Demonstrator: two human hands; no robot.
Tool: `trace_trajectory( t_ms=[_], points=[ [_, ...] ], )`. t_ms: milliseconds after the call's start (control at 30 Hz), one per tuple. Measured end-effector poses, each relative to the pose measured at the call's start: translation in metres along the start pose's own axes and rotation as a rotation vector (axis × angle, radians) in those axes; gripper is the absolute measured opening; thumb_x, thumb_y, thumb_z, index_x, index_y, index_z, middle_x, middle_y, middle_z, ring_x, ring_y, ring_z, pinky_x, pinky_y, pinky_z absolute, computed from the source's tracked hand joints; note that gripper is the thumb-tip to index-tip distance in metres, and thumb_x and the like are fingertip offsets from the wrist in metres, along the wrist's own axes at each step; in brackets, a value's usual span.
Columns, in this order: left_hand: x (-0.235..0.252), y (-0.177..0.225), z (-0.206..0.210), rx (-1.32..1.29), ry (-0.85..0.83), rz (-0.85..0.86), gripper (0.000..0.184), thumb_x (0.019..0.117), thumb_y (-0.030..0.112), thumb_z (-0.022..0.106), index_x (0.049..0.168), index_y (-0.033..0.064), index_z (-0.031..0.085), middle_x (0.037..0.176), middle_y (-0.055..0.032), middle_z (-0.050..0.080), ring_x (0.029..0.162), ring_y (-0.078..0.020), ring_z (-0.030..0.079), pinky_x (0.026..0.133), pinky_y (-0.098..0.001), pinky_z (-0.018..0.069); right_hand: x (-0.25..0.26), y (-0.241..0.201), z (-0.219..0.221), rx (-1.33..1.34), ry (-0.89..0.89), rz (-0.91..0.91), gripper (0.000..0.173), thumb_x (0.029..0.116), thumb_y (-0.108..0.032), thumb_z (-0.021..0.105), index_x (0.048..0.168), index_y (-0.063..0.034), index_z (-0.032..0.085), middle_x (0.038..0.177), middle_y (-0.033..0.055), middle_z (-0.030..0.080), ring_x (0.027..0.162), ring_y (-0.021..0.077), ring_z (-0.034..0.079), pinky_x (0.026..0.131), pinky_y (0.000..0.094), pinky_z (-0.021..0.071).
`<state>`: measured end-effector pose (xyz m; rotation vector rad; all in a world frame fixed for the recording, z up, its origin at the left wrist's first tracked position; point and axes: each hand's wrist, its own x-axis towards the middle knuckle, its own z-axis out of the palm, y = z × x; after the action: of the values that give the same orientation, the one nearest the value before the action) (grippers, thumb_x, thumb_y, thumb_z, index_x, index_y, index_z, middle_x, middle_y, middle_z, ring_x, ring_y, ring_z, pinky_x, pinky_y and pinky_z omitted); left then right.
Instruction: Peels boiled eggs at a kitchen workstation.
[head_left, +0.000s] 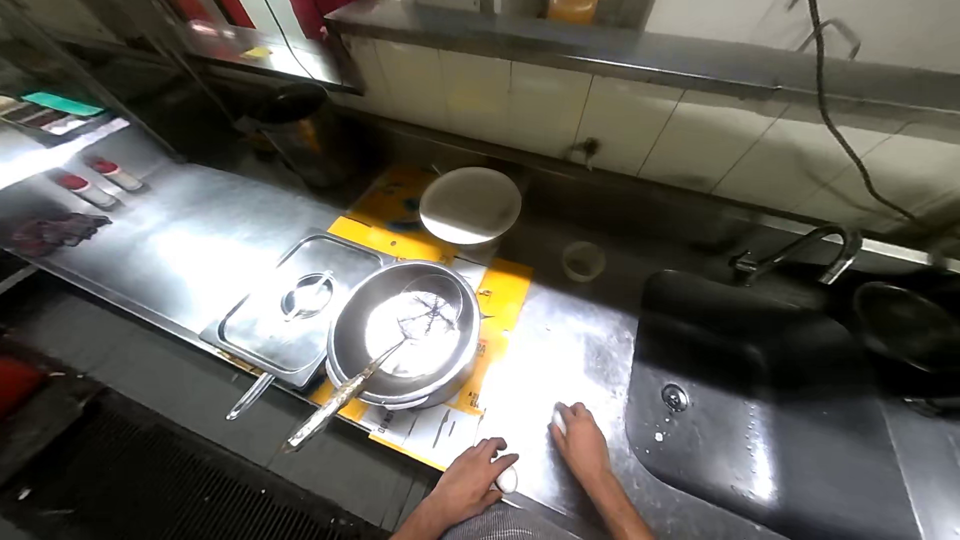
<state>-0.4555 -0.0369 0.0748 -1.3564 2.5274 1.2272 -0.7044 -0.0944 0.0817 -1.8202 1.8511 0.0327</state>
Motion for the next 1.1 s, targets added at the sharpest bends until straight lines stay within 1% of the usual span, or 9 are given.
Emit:
trace_trajectory(
  t_ms=[133, 267, 367, 433, 533, 667, 800, 967, 1100],
  points=[
    [-0.002, -0.005, -0.003, -0.010, 0.009, 0.038, 0.052, 0.0929, 0.025, 0.071, 0.143, 0.0209, 0.059, 0.144, -0.0174, 0.053, 0.127, -0.0363, 0.056, 0.102, -0.0515, 0.0499, -0.004, -0.006, -0.005, -0.055, 0.163, -0.087, 0.038, 0.0947, -0.031, 0.063, 0.126, -0.0136, 0.073, 0.120, 0.0142, 0.070, 0.115, 0.0338, 0.064, 0.094, 0.0475, 0.0534],
    [-0.001, -0.008, -0.007, -0.030, -0.003, 0.015, 0.055, 0.0918, 0.025, 0.073, 0.144, 0.0202, 0.057, 0.145, -0.0168, 0.052, 0.126, -0.0359, 0.057, 0.101, -0.0516, 0.0508, -0.001, -0.008, -0.014, -0.070, 0.021, 0.013, 0.040, 0.0949, -0.034, 0.065, 0.129, -0.0136, 0.071, 0.126, 0.0132, 0.067, 0.125, 0.0358, 0.058, 0.100, 0.0477, 0.0510],
    [-0.009, -0.009, -0.006, -0.069, 0.050, -0.017, 0.057, 0.0897, 0.027, 0.075, 0.143, 0.0195, 0.058, 0.143, -0.0152, 0.054, 0.127, -0.0335, 0.057, 0.101, -0.0488, 0.0519, -0.006, 0.001, 0.005, 0.092, 0.355, -0.120, 0.043, 0.0905, -0.035, 0.071, 0.121, -0.0053, 0.074, 0.115, 0.0183, 0.071, 0.107, 0.0384, 0.068, 0.087, 0.0491, 0.0586],
    [-0.008, -0.007, -0.010, -0.087, 0.042, -0.033, 0.057, 0.0896, 0.026, 0.076, 0.144, 0.0189, 0.058, 0.145, -0.0156, 0.053, 0.128, -0.0339, 0.057, 0.102, -0.0503, 0.0515, -0.005, 0.012, 0.018, 0.144, 0.362, -0.115, 0.041, 0.0923, -0.031, 0.071, 0.124, -0.0042, 0.072, 0.119, 0.0203, 0.068, 0.107, 0.0372, 0.068, 0.089, 0.0484, 0.0586],
    [-0.007, -0.009, -0.014, -0.071, 0.072, 0.002, 0.055, 0.0895, 0.024, 0.076, 0.142, 0.0181, 0.059, 0.142, -0.0163, 0.055, 0.126, -0.0348, 0.058, 0.100, -0.0511, 0.0523, -0.010, 0.017, 0.027, 0.157, 0.583, -0.254, 0.032, 0.0863, -0.022, 0.076, 0.112, -0.0035, 0.076, 0.109, 0.0191, 0.071, 0.096, 0.0344, 0.072, 0.078, 0.0460, 0.0623],
    [-0.011, -0.008, -0.015, -0.070, 0.074, 0.015, 0.055, 0.0895, 0.022, 0.076, 0.142, 0.0187, 0.059, 0.143, -0.0154, 0.054, 0.127, -0.0340, 0.057, 0.102, -0.0497, 0.0517, -0.018, 0.025, 0.038, 0.183, 0.509, -0.257, 0.029, 0.0920, -0.015, 0.071, 0.118, -0.0023, 0.073, 0.123, 0.0216, 0.068, 0.105, 0.0360, 0.071, 0.081, 0.0475, 0.0623],
    [-0.019, -0.010, -0.020, -0.095, 0.148, 0.004, 0.057, 0.0872, 0.023, 0.078, 0.141, 0.0178, 0.060, 0.141, -0.0148, 0.056, 0.126, -0.0316, 0.059, 0.103, -0.0465, 0.0520, -0.026, 0.030, 0.048, 0.153, 0.621, -0.259, 0.031, 0.0906, -0.021, 0.072, 0.114, -0.0005, 0.074, 0.117, 0.0191, 0.071, 0.101, 0.0343, 0.073, 0.080, 0.0464, 0.0625],
    [-0.020, -0.007, -0.022, -0.136, 0.200, -0.097, 0.046, 0.0969, 0.032, 0.065, 0.139, 0.0143, 0.061, 0.143, -0.0132, 0.056, 0.122, -0.0277, 0.061, 0.102, -0.0438, 0.0529, -0.028, 0.043, 0.058, 0.059, 0.672, -0.205, 0.045, 0.0882, -0.039, 0.069, 0.119, -0.0059, 0.075, 0.104, 0.0140, 0.075, 0.095, 0.0357, 0.071, 0.078, 0.0486, 0.0600],
    [-0.015, -0.004, -0.022, -0.132, 0.235, -0.128, 0.044, 0.0989, 0.029, 0.062, 0.140, 0.0132, 0.060, 0.145, -0.0130, 0.054, 0.123, -0.0276, 0.061, 0.102, -0.0437, 0.0530, -0.034, 0.038, 0.049, 0.112, 0.580, -0.218, 0.038, 0.0872, -0.028, 0.075, 0.116, -0.0028, 0.075, 0.113, 0.0179, 0.070, 0.100, 0.0347, 0.070, 0.079, 0.0456, 0.0615]
  ],
)
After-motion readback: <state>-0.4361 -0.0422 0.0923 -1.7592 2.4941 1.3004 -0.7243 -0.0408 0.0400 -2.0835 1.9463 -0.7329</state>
